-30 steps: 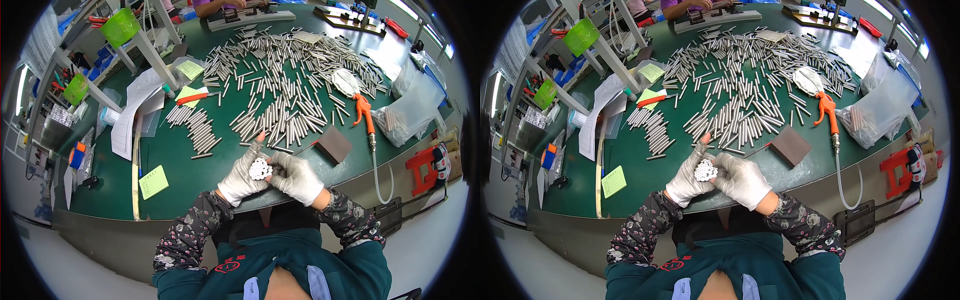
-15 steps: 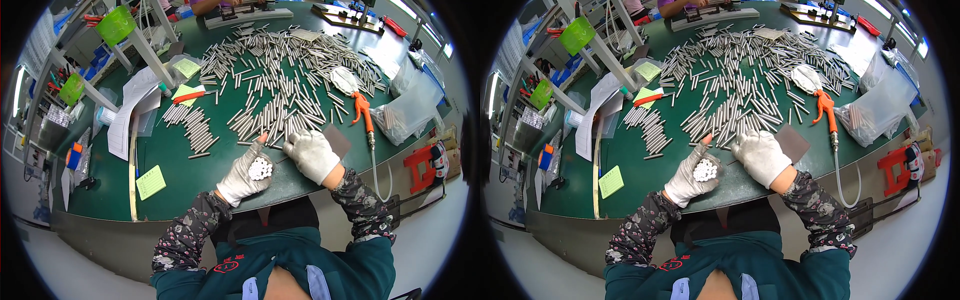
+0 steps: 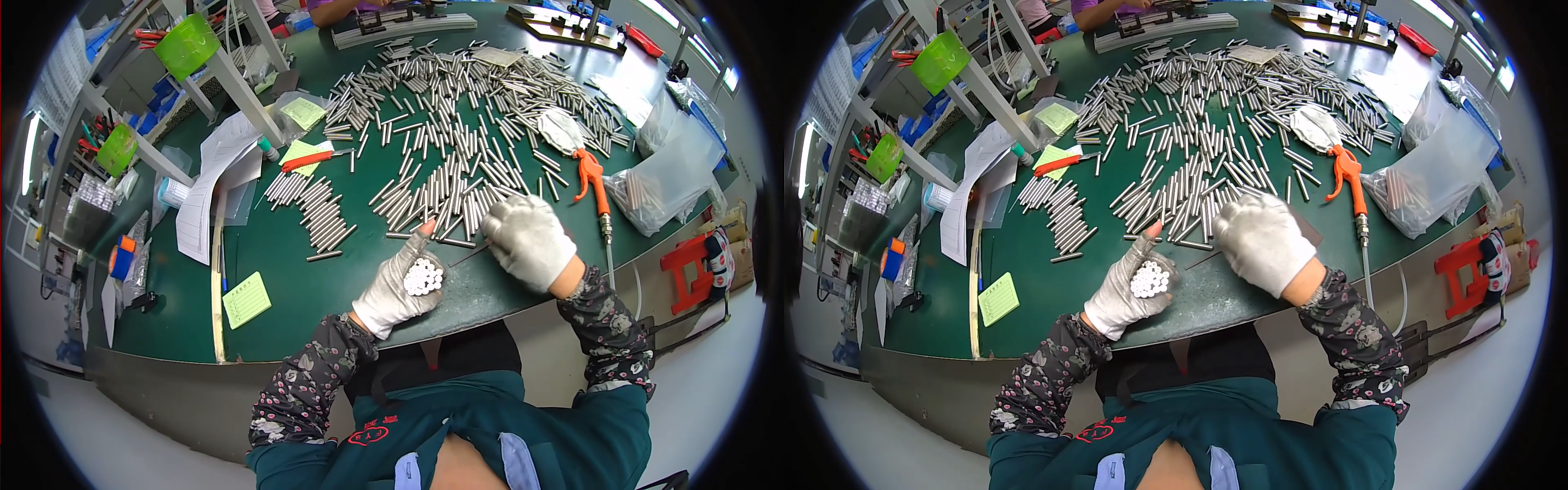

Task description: Gathering, counting, and cleaning small cylindrical metal pins on a workbench using an air duster and a polishing block.

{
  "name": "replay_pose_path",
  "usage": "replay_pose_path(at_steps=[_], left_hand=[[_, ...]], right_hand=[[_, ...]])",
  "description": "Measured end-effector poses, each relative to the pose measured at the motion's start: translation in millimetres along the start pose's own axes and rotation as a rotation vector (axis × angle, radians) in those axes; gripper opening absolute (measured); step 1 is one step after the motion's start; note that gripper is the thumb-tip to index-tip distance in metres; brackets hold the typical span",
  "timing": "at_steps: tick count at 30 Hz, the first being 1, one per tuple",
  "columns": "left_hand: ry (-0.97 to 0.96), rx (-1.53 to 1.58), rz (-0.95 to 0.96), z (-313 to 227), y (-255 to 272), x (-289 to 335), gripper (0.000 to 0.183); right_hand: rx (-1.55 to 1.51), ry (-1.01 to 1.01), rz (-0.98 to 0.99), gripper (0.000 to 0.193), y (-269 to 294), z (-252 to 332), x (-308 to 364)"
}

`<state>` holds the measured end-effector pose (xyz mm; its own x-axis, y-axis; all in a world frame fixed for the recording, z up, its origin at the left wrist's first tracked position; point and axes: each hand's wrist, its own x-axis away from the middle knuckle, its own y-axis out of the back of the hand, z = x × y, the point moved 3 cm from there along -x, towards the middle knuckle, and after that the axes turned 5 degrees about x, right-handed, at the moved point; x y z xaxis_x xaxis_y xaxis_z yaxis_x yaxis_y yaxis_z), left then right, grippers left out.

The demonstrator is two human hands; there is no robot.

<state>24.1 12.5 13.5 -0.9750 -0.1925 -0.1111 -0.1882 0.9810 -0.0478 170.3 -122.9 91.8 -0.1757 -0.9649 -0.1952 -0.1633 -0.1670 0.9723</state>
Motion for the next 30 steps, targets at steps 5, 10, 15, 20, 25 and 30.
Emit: replay_pose_path(at_steps=[5,10,15,20,25,30], left_hand=[[-0.003,0.029,-0.004,2.4,0.0,0.3,0.096],[0.026,0.002,-0.014,1.1,0.3,0.6,0.095],[-0.008,-0.029,-0.003,0.8,-0.7,-0.9,0.094],[-0.018,-0.049,-0.002,1.0,-0.7,-1.3,0.094],[-0.057,-0.114,-0.046,-9.9,-5.3,-1.1,0.094],[-0.042,-0.061,-0.001,1.5,-2.0,-4.3,0.095]], right_hand=[[-0.006,-0.39,-0.151,0.053,11.3,-23.7,33.3],[0.051,-0.49,-0.038,0.068,-13.9,-26.6,58.2],[-0.037,-0.51,-0.11,0.063,-24.0,-29.5,62.1],[-0.18,-0.446,-0.22,0.065,-4.6,-14.2,55.9],[-0.479,0.1,-0.21,0.059,19.8,56.0,32.3],[-0.185,-0.298,-0.311,0.053,9.3,13.0,19.4]])
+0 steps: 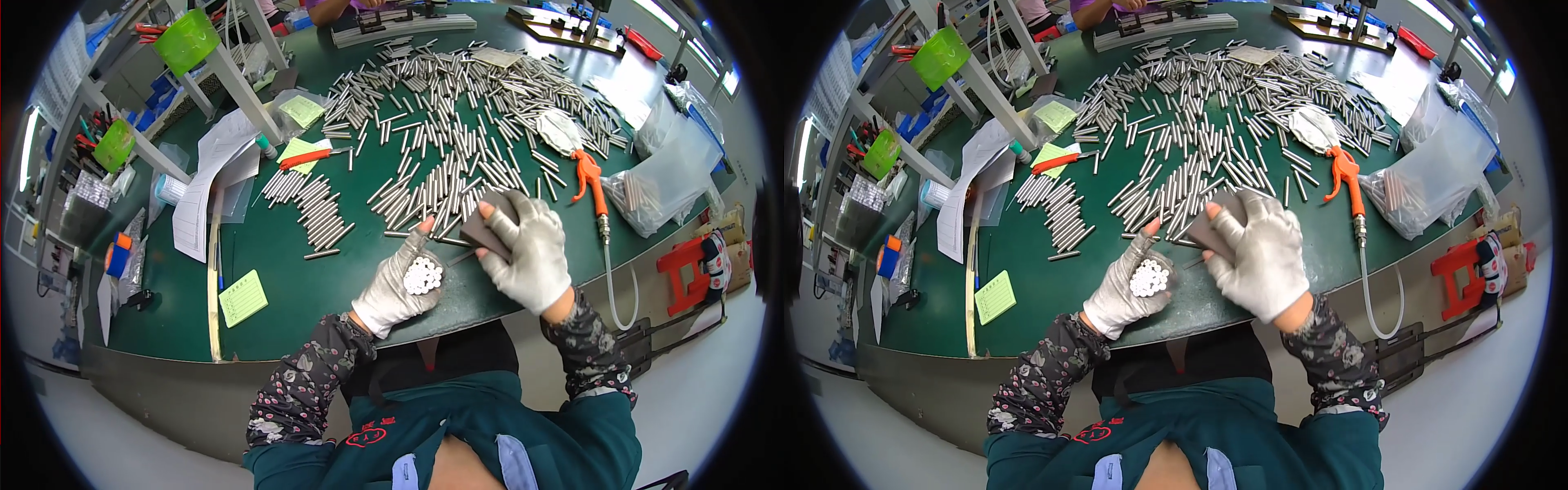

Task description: Gathering, counting, and cleaning small cylindrical metal pins on a workbench using an air duster and a polishing block.

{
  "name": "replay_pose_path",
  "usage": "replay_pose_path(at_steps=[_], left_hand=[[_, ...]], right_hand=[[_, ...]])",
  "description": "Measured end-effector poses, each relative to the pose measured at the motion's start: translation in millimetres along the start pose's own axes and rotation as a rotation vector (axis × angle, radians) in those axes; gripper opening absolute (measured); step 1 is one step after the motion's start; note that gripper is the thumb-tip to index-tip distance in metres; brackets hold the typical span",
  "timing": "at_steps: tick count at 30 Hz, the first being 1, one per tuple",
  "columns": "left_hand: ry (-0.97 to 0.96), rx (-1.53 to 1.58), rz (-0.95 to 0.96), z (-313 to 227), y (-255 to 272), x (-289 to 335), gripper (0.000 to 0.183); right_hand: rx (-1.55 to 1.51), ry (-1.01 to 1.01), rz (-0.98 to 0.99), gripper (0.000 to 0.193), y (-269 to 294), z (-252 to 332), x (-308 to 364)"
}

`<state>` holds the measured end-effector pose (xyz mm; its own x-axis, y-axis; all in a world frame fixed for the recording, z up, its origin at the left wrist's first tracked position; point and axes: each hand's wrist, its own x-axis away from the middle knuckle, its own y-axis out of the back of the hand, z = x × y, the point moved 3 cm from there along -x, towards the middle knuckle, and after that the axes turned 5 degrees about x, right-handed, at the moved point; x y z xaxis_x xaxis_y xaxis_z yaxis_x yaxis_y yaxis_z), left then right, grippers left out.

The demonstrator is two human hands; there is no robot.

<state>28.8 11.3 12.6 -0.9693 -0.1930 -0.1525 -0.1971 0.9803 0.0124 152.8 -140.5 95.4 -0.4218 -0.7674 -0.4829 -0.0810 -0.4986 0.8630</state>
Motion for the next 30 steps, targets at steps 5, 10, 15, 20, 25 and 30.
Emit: replay_pose_path(at_steps=[5,10,15,20,25,30], left_hand=[[-0.014,-0.077,-0.009,-2.4,2.1,3.9,0.099],[0.003,0.038,0.01,7.3,0.2,2.3,0.099],[0.069,0.102,0.008,5.6,0.7,8.3,0.097],[0.062,0.119,0.003,-3.7,-0.8,1.8,0.102],[-0.031,-0.04,-0.002,-2.2,-0.6,-0.5,0.097],[0.007,0.053,0.034,3.5,2.2,3.0,0.097]], right_hand=[[-0.079,0.145,0.175,0.052,-5.3,34.4,7.1],[-0.257,0.337,0.056,0.049,3.9,41.3,6.3],[0.04,0.063,-0.05,0.049,-3.0,8.2,-8.0],[-0.145,0.24,0.059,0.05,-6.9,26.7,3.2],[-0.18,0.327,0.066,0.051,3.4,34.1,3.9],[0.015,0.124,0.015,0.048,5.3,14.5,-4.5]])
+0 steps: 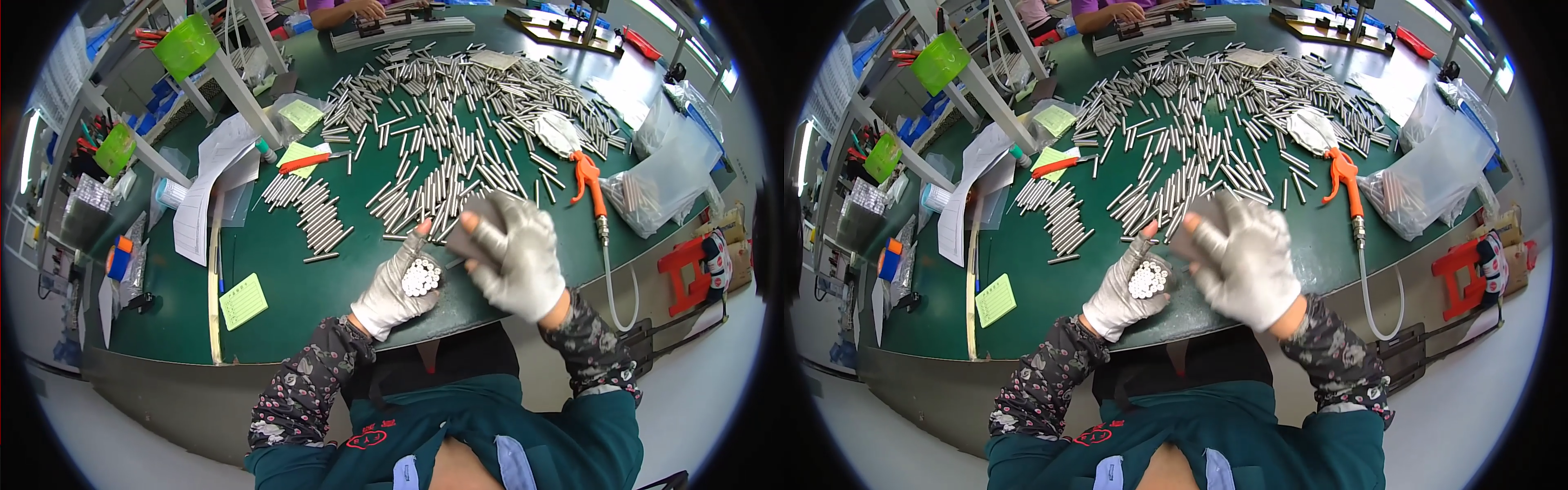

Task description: Gathering, counting, and cleaning small cylindrical metal pins on a workbench using an air duster and a polishing block.

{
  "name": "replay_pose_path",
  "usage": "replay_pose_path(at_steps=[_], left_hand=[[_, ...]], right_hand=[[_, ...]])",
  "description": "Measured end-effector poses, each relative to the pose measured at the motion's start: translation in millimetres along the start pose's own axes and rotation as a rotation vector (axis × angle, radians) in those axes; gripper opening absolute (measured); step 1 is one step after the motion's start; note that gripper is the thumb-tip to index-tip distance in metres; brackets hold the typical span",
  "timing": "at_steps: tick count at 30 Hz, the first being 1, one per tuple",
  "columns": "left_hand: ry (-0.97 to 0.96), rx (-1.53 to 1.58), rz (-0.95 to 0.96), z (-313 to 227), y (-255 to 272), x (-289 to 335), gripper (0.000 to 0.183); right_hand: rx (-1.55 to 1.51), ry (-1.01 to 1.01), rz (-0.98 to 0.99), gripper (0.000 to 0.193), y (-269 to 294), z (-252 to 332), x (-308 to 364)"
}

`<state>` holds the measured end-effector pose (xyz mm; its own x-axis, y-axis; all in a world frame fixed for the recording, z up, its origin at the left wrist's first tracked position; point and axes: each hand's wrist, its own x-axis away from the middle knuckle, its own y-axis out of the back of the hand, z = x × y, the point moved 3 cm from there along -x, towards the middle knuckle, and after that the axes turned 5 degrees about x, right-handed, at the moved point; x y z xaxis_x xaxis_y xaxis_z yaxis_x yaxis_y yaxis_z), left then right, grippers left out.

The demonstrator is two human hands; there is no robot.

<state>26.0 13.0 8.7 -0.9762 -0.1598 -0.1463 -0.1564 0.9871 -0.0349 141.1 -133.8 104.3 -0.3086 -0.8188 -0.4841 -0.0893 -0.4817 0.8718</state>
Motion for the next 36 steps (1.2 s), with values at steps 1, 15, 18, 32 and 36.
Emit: replay_pose_path(at_steps=[1,15,18,32,36], left_hand=[[-0.033,-0.056,-0.018,-3.9,-1.2,0.1,0.097],[-0.031,-0.035,-0.036,4.5,1.1,-0.2,0.095],[-0.069,-0.15,-0.068,-10.4,-5.9,-4.9,0.094],[-0.122,-0.079,-0.04,1.0,-3.7,-3.5,0.104],[-0.007,0.003,0.021,5.4,0.1,-0.3,0.108]], right_hand=[[-0.125,0.116,0.049,0.047,1.0,12.4,4.7],[-0.05,0.111,-0.037,0.048,5.8,13.1,3.3],[-0.186,0.191,0.09,0.048,-7.6,23.1,11.9],[-0.208,0.183,0.165,0.047,-5.6,37.1,7.3],[0.025,-0.093,0.067,0.051,-5.0,5.3,-10.8]])
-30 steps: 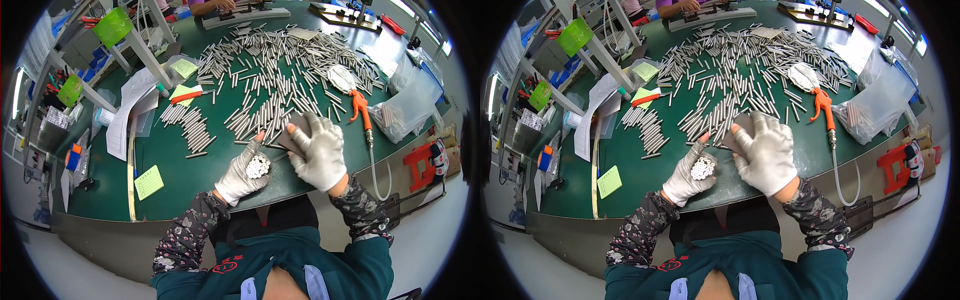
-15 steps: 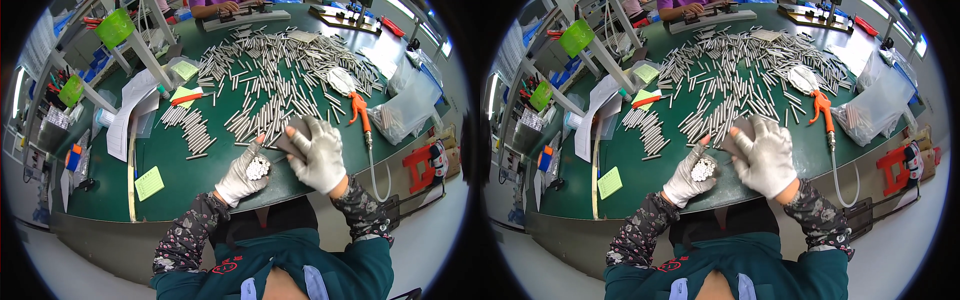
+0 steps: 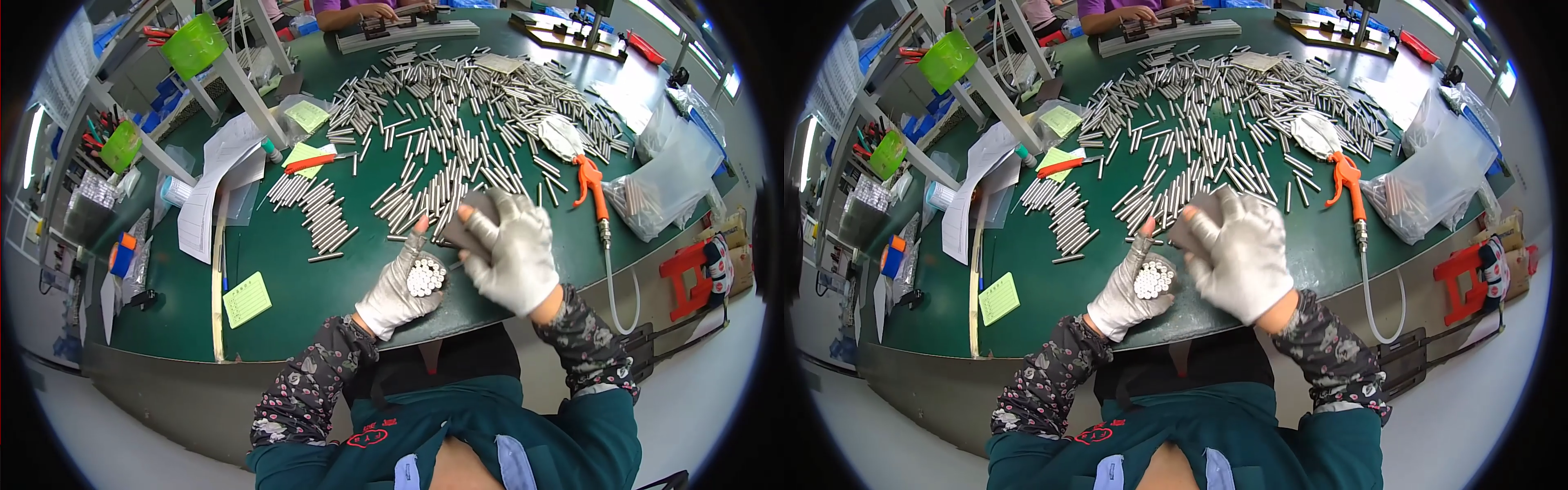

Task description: Gathering, counting, and cleaning small cylindrical metal pins on a workbench using an air duster and a polishing block.

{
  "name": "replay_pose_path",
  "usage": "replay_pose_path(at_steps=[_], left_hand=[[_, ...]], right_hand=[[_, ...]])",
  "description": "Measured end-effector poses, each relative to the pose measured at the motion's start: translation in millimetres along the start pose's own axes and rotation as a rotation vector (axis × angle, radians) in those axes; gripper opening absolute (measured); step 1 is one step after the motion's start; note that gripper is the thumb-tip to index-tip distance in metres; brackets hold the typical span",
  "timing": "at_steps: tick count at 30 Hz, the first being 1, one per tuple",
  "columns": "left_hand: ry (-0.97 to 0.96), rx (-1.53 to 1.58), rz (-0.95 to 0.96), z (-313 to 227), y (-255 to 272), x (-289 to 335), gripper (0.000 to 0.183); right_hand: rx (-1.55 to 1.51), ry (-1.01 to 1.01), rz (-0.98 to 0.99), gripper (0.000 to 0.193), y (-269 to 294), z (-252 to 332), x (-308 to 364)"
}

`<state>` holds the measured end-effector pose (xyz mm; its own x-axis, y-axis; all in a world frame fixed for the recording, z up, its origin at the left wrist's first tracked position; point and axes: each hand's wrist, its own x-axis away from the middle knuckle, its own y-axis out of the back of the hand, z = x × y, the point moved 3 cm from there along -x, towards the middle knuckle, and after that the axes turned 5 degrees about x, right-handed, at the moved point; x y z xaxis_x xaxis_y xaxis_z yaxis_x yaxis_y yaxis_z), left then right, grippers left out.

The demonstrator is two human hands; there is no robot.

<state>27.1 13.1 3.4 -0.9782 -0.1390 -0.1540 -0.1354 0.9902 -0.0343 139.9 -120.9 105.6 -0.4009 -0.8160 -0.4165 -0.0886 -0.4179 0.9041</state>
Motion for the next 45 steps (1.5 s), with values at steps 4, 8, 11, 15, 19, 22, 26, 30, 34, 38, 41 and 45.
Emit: replay_pose_path(at_steps=[4,8,11,15,19,22,26,30,34,38,41,45], left_hand=[[-0.01,0.194,-0.027,-10.5,-5.4,0.1,0.102],[0.012,-0.06,-0.01,-5.8,-3.7,3.2,0.103],[-0.12,0.012,-0.027,-11.4,-6.2,-2.7,0.106],[0.019,0.064,-0.065,-9.7,-4.7,-5.9,0.105],[0.076,0.138,-0.065,-11.0,-5.1,1.5,0.111],[0.048,0.071,-0.069,-9.4,-8.4,-1.6,0.111],[-0.188,-0.133,-0.061,-24.5,-7.5,-6.4,0.109],[-0.09,0.023,-0.077,-15.2,-8.9,-5.4,0.105],[0.15,0.053,-0.064,-9.5,-2.1,0.2,0.109],[-0.12,0.035,-0.054,-14.7,-9.2,-3.4,0.111],[-0.051,-0.047,-0.079,-16.2,-4.2,-4.2,0.112],[-0.014,0.008,-0.073,-16.3,-5.5,-4.6,0.112]], right_hand=[[-0.212,0.247,0.114,0.051,-9.6,29.8,13.7],[-0.025,0.116,-0.044,0.044,-3.8,8.6,4.4],[-0.17,0.218,0.058,0.043,-8.7,28.1,10.2],[-0.074,0.048,0.016,0.048,-8.3,6.5,-3.7],[-0.074,0.077,0.097,0.05,-10.4,21.3,-1.4],[0.092,-0.017,-0.009,0.049,-8.3,5.2,-6.9],[-0.145,0.125,0.106,0.049,-11.1,18.5,-3.8],[-0.078,0.171,0.02,0.047,2.6,17.2,-5.9],[-0.017,0.052,0.111,0.043,-6.6,14.7,-13.6],[-0.147,0.165,0.075,0.049,-2.0,19.5,-2.5],[-0.084,0.066,0.067,0.047,-13.1,11.3,-9.1],[-0.116,0.149,0.004,0.046,-3.4,9.0,-5.4]])
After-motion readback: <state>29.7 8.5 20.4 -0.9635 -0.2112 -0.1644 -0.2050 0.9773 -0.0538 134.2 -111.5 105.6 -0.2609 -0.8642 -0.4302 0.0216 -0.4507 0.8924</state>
